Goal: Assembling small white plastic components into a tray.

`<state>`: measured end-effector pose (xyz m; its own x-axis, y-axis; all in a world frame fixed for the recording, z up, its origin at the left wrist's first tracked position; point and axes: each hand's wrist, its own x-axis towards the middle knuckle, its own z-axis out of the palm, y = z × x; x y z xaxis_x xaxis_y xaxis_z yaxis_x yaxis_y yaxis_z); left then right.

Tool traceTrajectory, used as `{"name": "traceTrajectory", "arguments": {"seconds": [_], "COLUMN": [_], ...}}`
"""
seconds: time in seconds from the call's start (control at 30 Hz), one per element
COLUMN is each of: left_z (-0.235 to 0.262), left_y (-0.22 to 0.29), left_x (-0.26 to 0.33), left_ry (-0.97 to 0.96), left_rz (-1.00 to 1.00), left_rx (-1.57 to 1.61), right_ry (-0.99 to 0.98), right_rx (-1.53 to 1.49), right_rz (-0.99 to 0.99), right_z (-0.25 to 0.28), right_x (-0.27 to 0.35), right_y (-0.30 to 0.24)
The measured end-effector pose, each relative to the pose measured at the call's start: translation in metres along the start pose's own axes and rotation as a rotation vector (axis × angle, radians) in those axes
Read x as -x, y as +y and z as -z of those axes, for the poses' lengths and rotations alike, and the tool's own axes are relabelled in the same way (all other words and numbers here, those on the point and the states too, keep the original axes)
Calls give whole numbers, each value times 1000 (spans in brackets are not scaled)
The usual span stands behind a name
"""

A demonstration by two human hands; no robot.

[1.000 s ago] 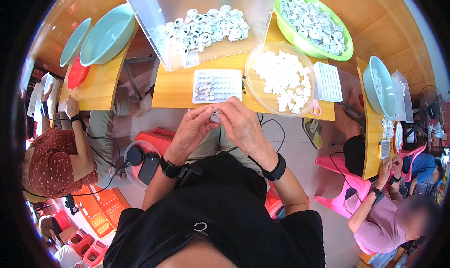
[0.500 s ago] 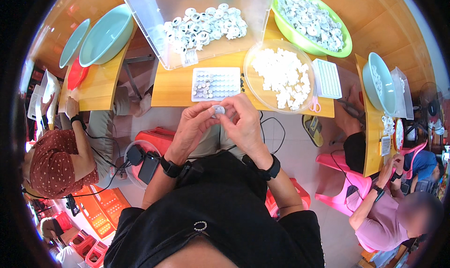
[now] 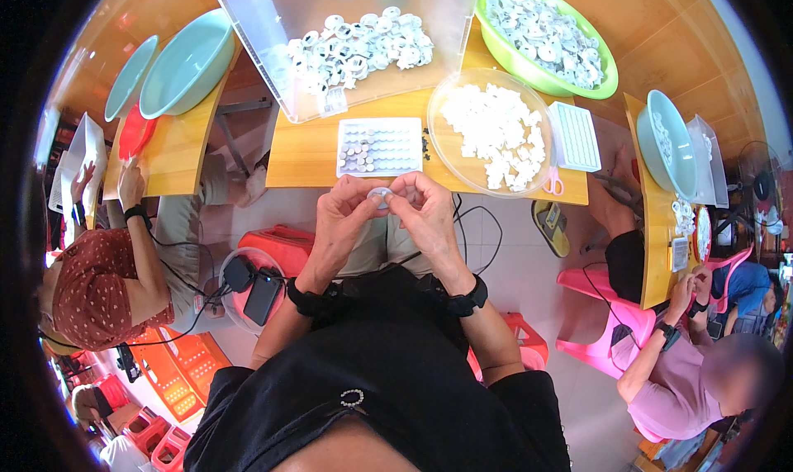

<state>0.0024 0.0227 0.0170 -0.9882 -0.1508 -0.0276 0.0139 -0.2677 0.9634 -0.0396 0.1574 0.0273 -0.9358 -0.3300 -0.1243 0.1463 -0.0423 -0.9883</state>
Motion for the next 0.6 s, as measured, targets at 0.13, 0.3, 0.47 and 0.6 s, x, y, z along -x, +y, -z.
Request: {"name": "traceTrajectory", "arguments": {"seconds": [0.13,0.3,0.47,0.6], "left_z": [0,2,4,5], "left_y": [1,1,1,0], "left_x": [2,2,2,0], "left_ry": [28,72,84,88], "left_rz": [-16,-16,35,58], "left_rx": [-12,-99,-117,-116], "right_ry": [-12,-28,18,63], "right_rx": [-69,-88,-65,-113], "right_rz": [-31,-46,21,20], "right_z": [-2,-7,-11,-12], "right_x": [-1,1,0,-4], "right_y": [6,6,18,18]}}
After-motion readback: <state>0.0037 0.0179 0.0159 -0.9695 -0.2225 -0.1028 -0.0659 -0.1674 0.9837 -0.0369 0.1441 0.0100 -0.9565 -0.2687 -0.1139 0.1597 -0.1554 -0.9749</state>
